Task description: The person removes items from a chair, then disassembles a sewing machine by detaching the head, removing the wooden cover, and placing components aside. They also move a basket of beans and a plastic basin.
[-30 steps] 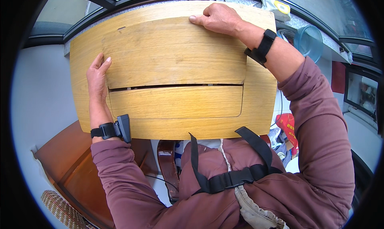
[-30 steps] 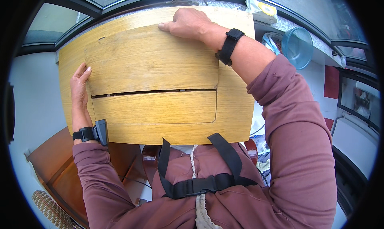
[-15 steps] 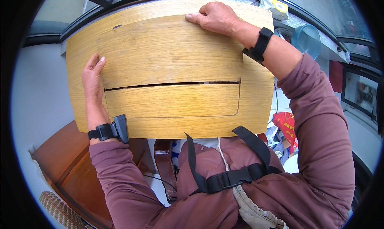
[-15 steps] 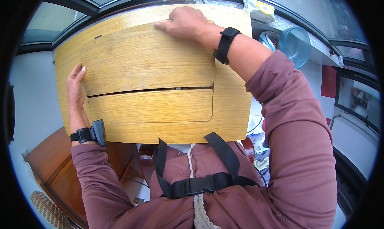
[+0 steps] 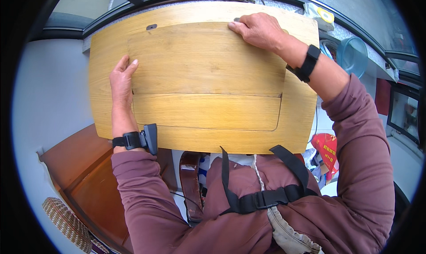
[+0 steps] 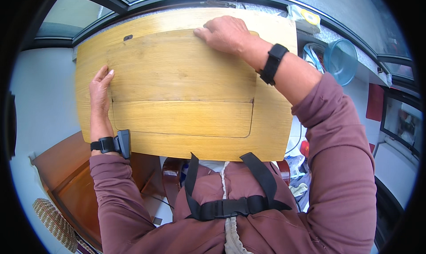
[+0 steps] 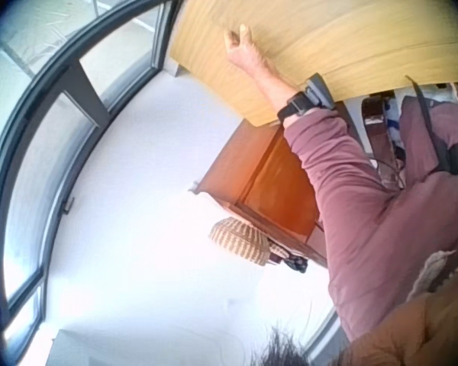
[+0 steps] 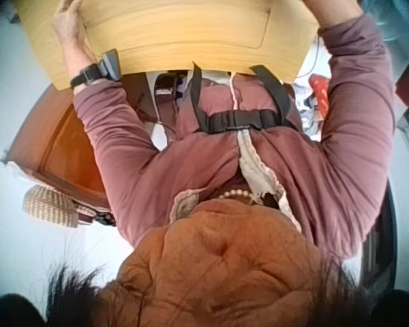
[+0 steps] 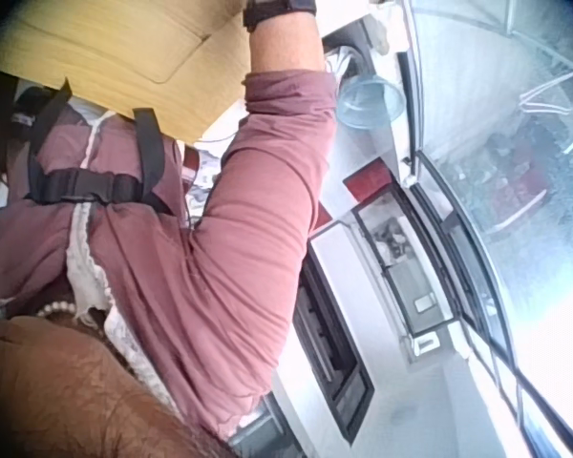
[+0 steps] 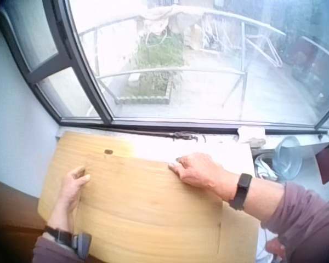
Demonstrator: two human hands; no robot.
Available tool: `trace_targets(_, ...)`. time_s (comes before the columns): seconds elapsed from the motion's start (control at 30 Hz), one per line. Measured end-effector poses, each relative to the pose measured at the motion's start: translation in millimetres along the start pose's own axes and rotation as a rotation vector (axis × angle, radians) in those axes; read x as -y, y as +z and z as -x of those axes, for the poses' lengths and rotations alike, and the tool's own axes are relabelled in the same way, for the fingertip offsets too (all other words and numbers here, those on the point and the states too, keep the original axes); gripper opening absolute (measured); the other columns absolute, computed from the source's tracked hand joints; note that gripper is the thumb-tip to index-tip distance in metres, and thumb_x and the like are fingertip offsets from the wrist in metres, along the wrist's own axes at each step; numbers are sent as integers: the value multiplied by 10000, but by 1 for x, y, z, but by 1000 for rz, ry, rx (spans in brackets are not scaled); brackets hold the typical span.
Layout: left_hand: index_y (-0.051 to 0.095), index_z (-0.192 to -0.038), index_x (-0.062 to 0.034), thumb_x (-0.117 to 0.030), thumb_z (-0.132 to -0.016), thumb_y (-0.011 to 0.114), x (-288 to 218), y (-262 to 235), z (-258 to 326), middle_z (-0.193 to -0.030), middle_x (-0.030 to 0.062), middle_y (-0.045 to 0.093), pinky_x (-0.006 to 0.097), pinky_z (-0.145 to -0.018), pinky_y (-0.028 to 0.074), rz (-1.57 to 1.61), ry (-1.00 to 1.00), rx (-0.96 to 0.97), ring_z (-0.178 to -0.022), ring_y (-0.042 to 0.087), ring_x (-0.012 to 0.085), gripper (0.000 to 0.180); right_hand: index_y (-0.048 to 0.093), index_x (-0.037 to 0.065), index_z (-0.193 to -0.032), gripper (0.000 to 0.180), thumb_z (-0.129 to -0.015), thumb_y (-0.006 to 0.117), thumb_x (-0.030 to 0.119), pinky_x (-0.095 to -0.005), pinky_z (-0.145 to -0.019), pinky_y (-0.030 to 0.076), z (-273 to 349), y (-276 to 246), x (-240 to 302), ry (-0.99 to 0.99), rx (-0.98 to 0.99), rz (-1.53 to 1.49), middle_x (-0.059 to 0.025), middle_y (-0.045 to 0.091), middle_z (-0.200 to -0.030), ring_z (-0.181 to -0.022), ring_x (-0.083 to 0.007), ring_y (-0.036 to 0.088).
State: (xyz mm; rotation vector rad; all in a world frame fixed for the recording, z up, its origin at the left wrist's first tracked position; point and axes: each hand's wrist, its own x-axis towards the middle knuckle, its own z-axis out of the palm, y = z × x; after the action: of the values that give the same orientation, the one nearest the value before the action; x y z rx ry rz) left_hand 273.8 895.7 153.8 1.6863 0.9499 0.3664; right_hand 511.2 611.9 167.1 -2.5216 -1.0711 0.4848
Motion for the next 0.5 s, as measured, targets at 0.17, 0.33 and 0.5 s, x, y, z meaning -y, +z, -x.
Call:
trace_targets(0.17,394,-1343,159,-79,-846,670,-12,2,11,-1390,284,442,329,-1079,340,-10,-10,-3,-1304,450,301,616,700,-41,-806,496,-936,519,402,-413,-776,521,5,-11,6,-97,-52,215,-234,668,-856,-762,-356,657)
trace_targets(0.33,392,-1349,151,-87,-850,664,-12,1,16,-1368,280,470,338,-1066,365,-55,-54,15,-1291,465,301,616,698,-20,-908,299,-872,629,269,-425,-783,520,22,-8,3,-241,6,263,-213,631,-992,-960,-349,580)
trace_targets(0.5,427,-1337,131,-79,-859,653,4,-14,42,-1341,251,508,345,-1045,393,-99,-51,-15,-1247,505,290,569,649,-23,-950,246,-818,659,184,-418,-835,488,70,-12,-25,-301,-49,147,-221,606,-1024,-973,-353,579)
